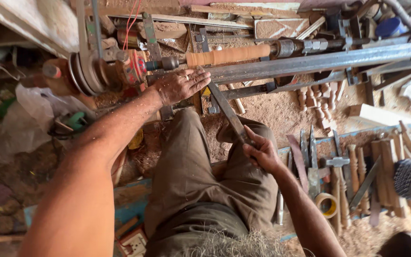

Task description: The person operates a wood lathe to shape a cylindrical wooden piece. They use a chisel to shave the rotating wood, creating shavings, and periodically stop to adjust the tool or the lathe.

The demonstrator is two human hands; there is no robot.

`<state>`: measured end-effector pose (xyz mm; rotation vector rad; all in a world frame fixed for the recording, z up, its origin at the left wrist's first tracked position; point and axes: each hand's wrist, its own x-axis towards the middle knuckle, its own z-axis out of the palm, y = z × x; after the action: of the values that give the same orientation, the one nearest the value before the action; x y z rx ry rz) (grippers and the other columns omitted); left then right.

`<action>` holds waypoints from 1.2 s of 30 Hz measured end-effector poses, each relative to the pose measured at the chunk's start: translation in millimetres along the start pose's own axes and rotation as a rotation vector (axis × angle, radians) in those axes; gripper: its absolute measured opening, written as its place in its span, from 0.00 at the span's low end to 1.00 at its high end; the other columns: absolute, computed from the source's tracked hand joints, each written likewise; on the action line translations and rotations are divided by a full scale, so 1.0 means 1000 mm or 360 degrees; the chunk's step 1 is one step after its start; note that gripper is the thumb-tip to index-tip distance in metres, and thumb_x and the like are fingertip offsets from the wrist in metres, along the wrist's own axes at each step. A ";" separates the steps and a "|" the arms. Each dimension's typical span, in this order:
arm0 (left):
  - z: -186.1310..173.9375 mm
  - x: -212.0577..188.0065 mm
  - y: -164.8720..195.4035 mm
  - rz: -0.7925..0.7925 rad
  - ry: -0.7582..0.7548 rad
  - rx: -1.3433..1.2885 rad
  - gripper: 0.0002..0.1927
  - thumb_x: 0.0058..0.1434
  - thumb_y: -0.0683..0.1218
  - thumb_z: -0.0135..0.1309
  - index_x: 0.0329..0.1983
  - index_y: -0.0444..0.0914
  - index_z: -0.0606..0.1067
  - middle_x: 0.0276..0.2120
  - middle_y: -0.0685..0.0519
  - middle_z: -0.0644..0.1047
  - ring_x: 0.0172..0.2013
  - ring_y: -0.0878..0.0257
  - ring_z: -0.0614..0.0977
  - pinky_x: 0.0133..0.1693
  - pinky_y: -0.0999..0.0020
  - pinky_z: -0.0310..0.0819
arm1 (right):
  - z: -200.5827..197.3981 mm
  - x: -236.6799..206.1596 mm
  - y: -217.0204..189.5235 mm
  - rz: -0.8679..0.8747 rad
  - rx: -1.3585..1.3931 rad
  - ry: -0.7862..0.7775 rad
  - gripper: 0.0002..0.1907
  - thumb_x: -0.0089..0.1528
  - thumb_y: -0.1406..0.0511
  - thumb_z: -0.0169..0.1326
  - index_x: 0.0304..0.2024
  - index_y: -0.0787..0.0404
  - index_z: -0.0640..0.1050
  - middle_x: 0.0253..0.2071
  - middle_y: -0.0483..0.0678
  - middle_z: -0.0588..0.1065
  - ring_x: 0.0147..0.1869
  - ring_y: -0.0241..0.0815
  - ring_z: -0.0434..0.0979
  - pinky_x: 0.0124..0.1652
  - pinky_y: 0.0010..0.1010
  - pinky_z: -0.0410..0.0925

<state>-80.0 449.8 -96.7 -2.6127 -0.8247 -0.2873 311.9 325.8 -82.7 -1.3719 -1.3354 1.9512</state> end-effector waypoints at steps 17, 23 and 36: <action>0.004 0.000 0.000 -0.0019 0.0140 0.0049 0.24 0.65 0.39 0.54 0.66 0.39 0.71 0.63 0.53 0.75 0.62 0.63 0.77 0.67 0.65 0.69 | 0.082 -0.027 -0.008 0.0051 -0.0005 0.0271 0.36 0.67 0.69 0.50 0.76 0.49 0.56 0.23 0.44 0.73 0.16 0.29 0.64 0.15 0.23 0.61; 0.017 0.001 0.000 -0.0034 0.0144 -0.0032 0.24 0.67 0.39 0.50 0.68 0.41 0.70 0.66 0.54 0.74 0.64 0.64 0.76 0.66 0.66 0.67 | 0.143 -0.023 0.017 -0.0146 0.0411 0.0385 0.37 0.67 0.72 0.49 0.77 0.51 0.56 0.24 0.44 0.73 0.16 0.29 0.64 0.15 0.24 0.62; 0.011 -0.022 -0.003 -0.0036 0.0054 -0.0010 0.30 0.70 0.39 0.40 0.75 0.44 0.57 0.69 0.51 0.67 0.67 0.61 0.71 0.69 0.61 0.64 | 0.136 -0.030 0.009 -0.0156 0.0293 0.0314 0.37 0.67 0.72 0.50 0.77 0.51 0.57 0.22 0.44 0.74 0.15 0.29 0.64 0.14 0.23 0.61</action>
<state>-98.2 445.1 -112.1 -2.5985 -0.8436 -0.3406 206.5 235.1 -67.6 -1.3445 -1.0833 1.7747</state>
